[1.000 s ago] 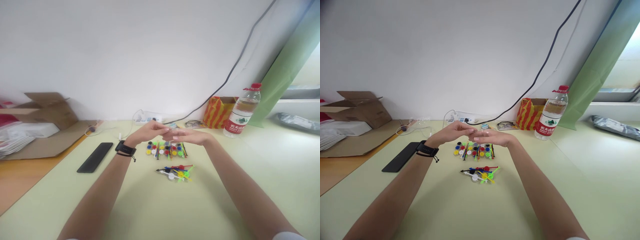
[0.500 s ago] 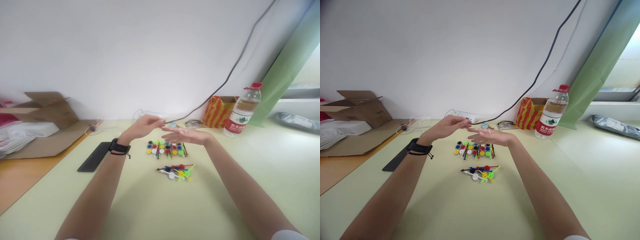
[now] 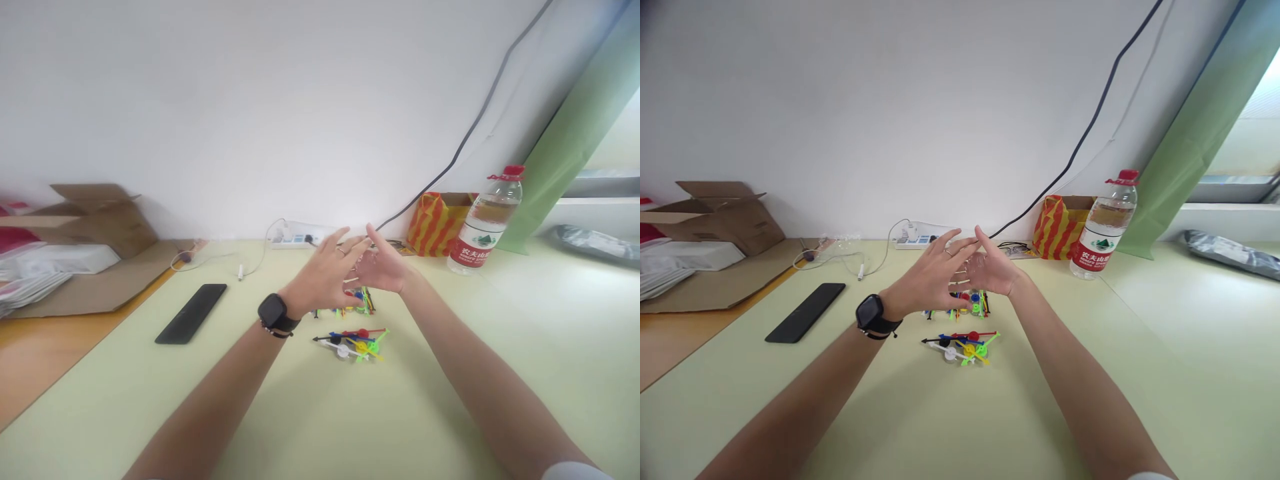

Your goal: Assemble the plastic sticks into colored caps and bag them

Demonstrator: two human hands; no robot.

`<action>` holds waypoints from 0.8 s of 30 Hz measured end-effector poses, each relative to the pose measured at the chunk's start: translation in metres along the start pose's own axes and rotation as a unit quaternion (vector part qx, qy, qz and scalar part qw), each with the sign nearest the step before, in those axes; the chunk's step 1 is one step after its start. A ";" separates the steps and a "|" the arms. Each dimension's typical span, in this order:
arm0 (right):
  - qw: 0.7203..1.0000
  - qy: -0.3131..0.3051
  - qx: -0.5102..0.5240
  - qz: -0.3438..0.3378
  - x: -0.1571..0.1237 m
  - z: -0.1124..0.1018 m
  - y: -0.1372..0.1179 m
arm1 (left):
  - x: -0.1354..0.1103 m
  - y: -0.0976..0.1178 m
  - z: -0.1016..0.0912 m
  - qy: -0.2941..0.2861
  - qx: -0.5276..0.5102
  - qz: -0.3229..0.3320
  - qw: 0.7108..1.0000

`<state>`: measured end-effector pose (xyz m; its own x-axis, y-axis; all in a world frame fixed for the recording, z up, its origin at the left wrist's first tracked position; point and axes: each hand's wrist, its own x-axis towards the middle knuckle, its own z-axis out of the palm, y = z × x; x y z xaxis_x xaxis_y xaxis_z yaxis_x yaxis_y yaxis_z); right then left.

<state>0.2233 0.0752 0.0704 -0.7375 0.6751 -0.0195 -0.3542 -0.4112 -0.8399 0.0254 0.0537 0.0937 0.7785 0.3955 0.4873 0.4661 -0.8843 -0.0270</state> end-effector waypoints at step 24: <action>0.887 0.182 -0.423 -0.046 -0.029 -0.011 -0.029 | -0.034 -0.072 0.002 -0.141 -0.126 -0.193 0.963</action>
<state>0.2613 0.0746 0.0889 -0.4381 0.8986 0.0250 0.2680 0.1571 -0.9505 -0.0341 0.1041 0.0772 0.6676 0.7267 0.1620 0.6541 -0.6764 0.3386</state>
